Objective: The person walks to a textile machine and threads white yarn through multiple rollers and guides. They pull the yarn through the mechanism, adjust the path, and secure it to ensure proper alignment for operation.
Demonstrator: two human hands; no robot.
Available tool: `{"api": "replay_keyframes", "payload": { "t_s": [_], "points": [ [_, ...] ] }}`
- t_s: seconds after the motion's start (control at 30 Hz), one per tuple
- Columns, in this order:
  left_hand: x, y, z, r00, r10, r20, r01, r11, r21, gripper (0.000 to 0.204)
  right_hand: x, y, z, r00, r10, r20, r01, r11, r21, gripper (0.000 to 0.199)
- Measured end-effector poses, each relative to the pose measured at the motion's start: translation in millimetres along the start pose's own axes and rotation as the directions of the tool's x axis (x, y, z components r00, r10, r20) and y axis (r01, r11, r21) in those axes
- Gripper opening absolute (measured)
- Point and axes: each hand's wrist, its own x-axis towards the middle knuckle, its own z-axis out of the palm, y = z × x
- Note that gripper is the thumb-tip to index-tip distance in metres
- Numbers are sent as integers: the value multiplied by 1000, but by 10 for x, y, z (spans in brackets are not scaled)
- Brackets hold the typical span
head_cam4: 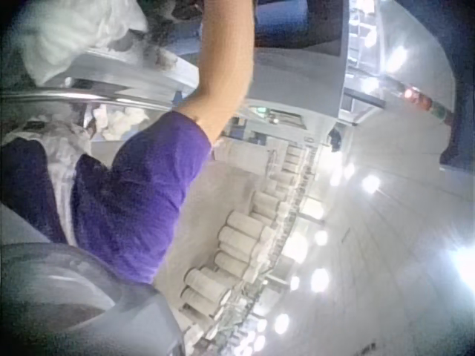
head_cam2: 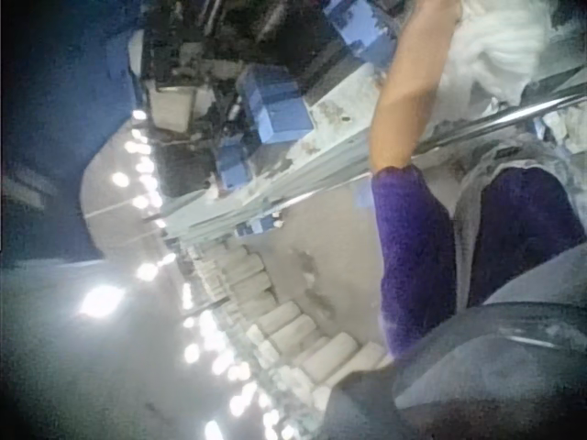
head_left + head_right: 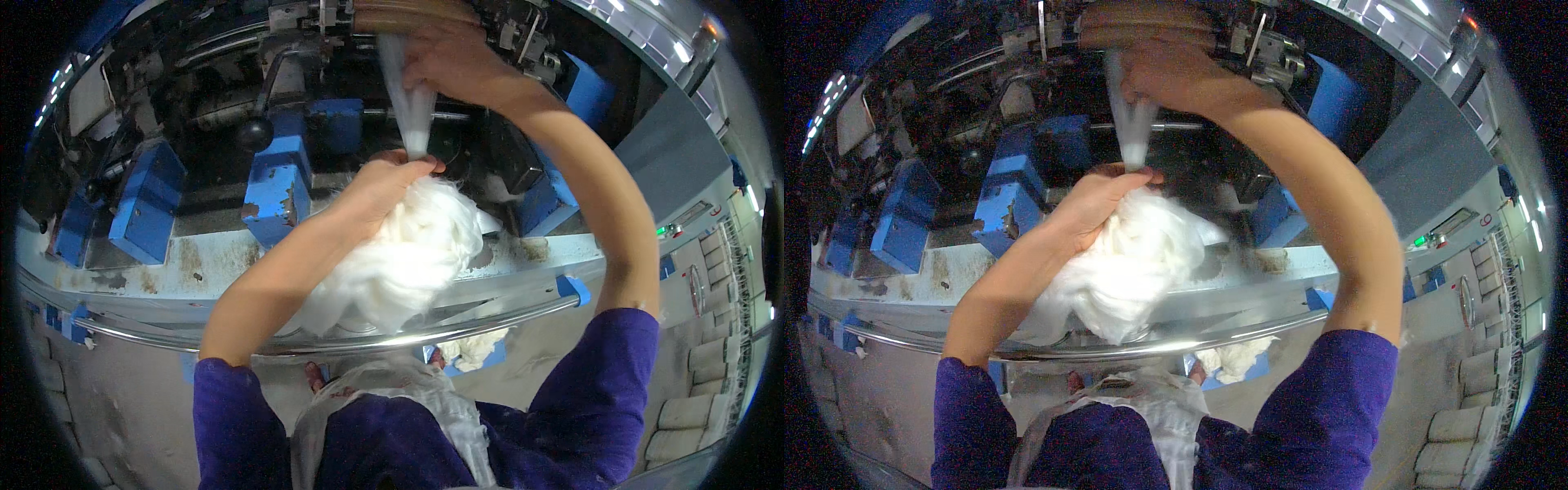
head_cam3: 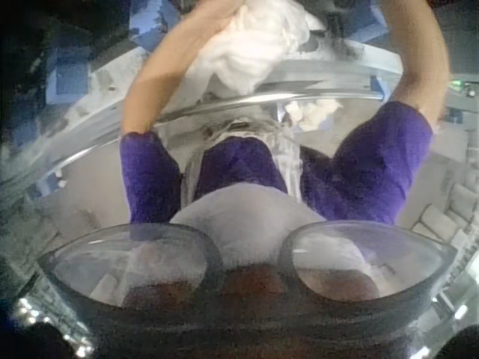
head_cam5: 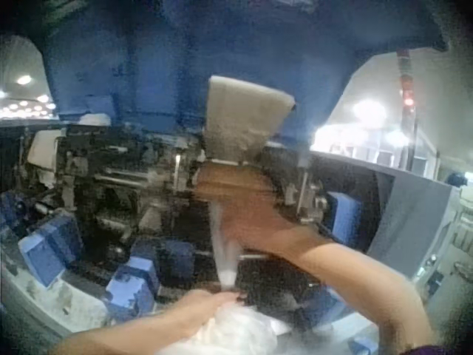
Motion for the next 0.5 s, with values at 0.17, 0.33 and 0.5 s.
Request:
{"api": "replay_keyframes", "payload": {
  "t_s": [0.17, 0.33, 0.5],
  "points": [
    [-3, 14, -22, 996, 86, -37, -86, 996, -1, 36, -62, -68, 174, 984, 63, -169, -82, 991, -110, 11],
    [0, 50, -33, 998, -58, 8, 58, 966, -250, 64, -479, -345, -378, 954, 62, -295, -40, 996, 82, 14],
    [-3, 20, 7, 999, 37, 9, -35, 983, -182, 42, -826, -326, -822, 997, -3, 74, -59, 582, 811, 59]
  ]
}}
